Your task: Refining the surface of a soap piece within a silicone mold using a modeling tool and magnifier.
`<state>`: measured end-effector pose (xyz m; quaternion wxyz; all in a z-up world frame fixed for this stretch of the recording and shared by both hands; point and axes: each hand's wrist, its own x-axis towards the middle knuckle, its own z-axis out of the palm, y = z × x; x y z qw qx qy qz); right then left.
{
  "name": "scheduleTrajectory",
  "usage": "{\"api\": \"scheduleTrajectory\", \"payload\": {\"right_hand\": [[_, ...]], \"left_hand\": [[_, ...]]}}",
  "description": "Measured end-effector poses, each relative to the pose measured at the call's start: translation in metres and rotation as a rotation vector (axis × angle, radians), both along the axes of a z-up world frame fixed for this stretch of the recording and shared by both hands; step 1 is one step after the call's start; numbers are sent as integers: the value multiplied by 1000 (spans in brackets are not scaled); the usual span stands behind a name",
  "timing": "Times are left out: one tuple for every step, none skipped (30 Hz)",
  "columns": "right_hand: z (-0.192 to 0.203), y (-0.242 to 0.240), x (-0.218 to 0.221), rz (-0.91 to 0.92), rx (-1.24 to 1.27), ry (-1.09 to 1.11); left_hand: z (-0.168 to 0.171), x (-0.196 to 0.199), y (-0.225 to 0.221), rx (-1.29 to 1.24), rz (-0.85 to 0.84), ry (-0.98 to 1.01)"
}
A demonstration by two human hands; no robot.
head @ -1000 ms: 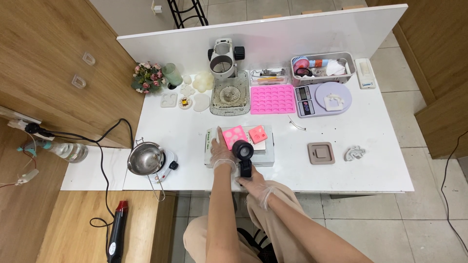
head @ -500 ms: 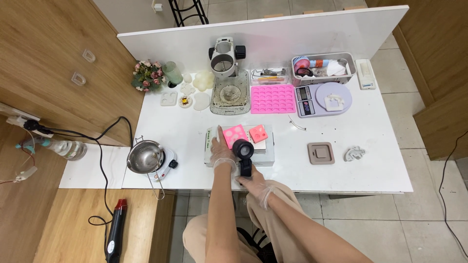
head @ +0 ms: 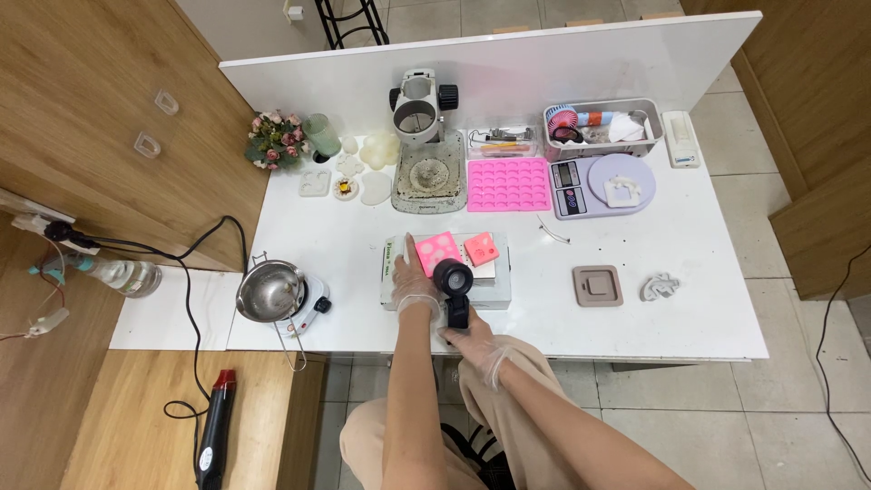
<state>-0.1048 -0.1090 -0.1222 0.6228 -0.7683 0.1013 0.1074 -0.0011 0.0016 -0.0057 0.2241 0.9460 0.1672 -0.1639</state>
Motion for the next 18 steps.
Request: {"api": "scheduleTrajectory", "payload": {"right_hand": [[1,0,0,1,0,1],[3,0,0,4,3,2],[4,0,-1,7,6,4],[5,-1,-1,7,6,5],[6,-1,-1,12,22,8],[7,-1,0,18,38,11],[6,0,0,18,39,12],[4,1,-1,6,57,17],[3,1,-1,-6,74,22],[0,1,-1,-5,74,23],[-3,1,0,-6,50,15],[-6,1,0,-7,27,7],[-3,1,0,-6,27,6],[1,1,-1,-5,32,27],[4,1,-1,-5,37,47],[5,1,0,-5,37,45],[6,0,0,-4,36,39],[7,0,-1,-3,34,34]], "left_hand": [[2,0,0,0,1,1],[4,-1,-1,2,4,20],[7,-1,-1,4,6,39],[6,0,-1,4,6,40],[4,1,-1,1,6,45],[3,3,0,-2,6,50],[3,2,0,-2,6,51],[3,2,0,-4,8,48],[3,2,-1,-6,9,44],[0,3,-1,-6,9,45],[-2,3,0,-3,10,40],[-4,4,0,1,11,36],[-3,4,0,1,12,35],[-2,3,0,-5,14,39],[0,3,0,-11,16,41],[1,4,0,-11,16,40],[2,4,-1,-13,19,48],[4,3,-1,-14,22,55]]}}
